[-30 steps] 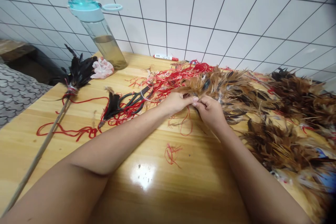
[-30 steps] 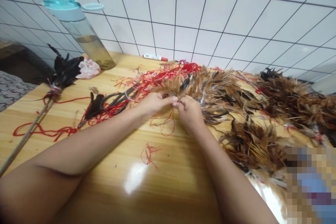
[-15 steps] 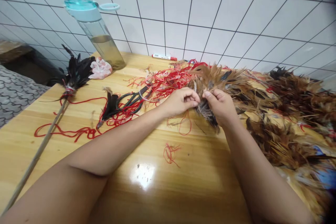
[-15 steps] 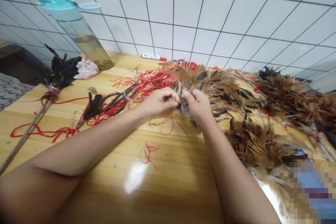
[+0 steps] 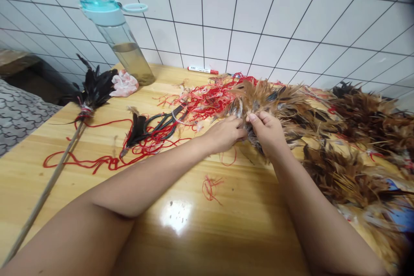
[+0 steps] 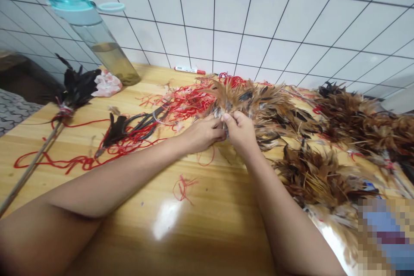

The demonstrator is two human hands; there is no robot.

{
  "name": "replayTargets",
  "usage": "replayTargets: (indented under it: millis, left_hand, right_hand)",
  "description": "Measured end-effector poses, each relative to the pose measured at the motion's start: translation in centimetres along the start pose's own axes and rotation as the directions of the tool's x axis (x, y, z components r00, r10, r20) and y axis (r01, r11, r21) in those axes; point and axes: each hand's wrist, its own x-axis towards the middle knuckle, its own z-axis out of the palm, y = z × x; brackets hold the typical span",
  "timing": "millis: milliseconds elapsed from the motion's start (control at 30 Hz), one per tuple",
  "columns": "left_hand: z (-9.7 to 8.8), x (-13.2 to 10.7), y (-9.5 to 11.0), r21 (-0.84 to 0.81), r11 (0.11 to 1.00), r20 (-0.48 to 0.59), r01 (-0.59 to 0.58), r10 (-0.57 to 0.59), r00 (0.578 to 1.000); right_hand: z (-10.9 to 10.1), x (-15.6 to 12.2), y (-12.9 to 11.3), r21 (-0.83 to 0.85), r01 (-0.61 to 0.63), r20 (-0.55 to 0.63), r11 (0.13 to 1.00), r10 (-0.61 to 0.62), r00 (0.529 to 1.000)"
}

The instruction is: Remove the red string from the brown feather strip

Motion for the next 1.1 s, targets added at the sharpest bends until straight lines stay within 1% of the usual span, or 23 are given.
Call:
replayTargets:
  millis: [100,267,367,467,600,733,833,900,1000,1100]
  left_hand:
    - [-0.6,0.0,0.1,-0.042,0.999,-0.052,0.017,-0.019,0.998]
    - [-1.8,0.1,-0.1,-0.243,0.969,-0.150,0.032,-0.070,0.986]
    - [-2.3,0.2,-0.5,-0.334,0.940,-0.192,0.075,-0.146,0.971]
    - [-2.7,0.3,-0.8,-0.368,0.923,-0.244,0.115,-0.215,0.945]
    - [-3.2,0.4,-0.9,-0.374,0.925,-0.323,0.063,-0.193,0.927]
    - [-3.3,0.3,-0.9,-0.356,0.934,-0.348,0.012,-0.145,0.926]
    - [-3.1,0.3,-1.0,-0.319,0.947,-0.372,-0.031,-0.095,0.923]
    - [-3.0,0.2,-1.1,-0.294,0.955,-0.376,-0.046,-0.072,0.924]
    - [-3.2,0.2,-1.1,-0.254,0.966,-0.342,-0.037,-0.054,0.938]
    - [-3.6,0.2,-1.1,-0.231,0.972,-0.307,-0.032,-0.042,0.951]
  right_hand:
    - [0.1,0.1,0.4,0.002,0.019,0.005,1.000,-0.019,1.000]
    - [-0.2,0.3,0.7,-0.029,0.039,-0.022,0.999,-0.039,0.999]
    - [-0.5,0.4,0.7,-0.089,0.041,-0.032,0.995,-0.044,0.999]
    - [-0.6,0.4,0.8,-0.178,0.040,-0.024,0.983,-0.045,0.999]
    - [-0.5,0.3,0.5,-0.309,0.049,0.011,0.950,-0.048,0.999]
    - [-0.4,0.2,0.2,-0.383,0.057,0.020,0.922,-0.053,0.998]
    - [-0.4,0.2,0.2,-0.356,0.052,0.057,0.933,-0.033,0.998]
    - [-0.4,0.2,0.3,-0.297,0.019,0.113,0.955,0.016,0.994]
    - [-0.4,0.2,0.4,-0.189,-0.051,0.191,0.981,0.088,0.978]
    - [-0.4,0.1,0.2,-0.118,-0.082,0.228,0.990,0.107,0.968]
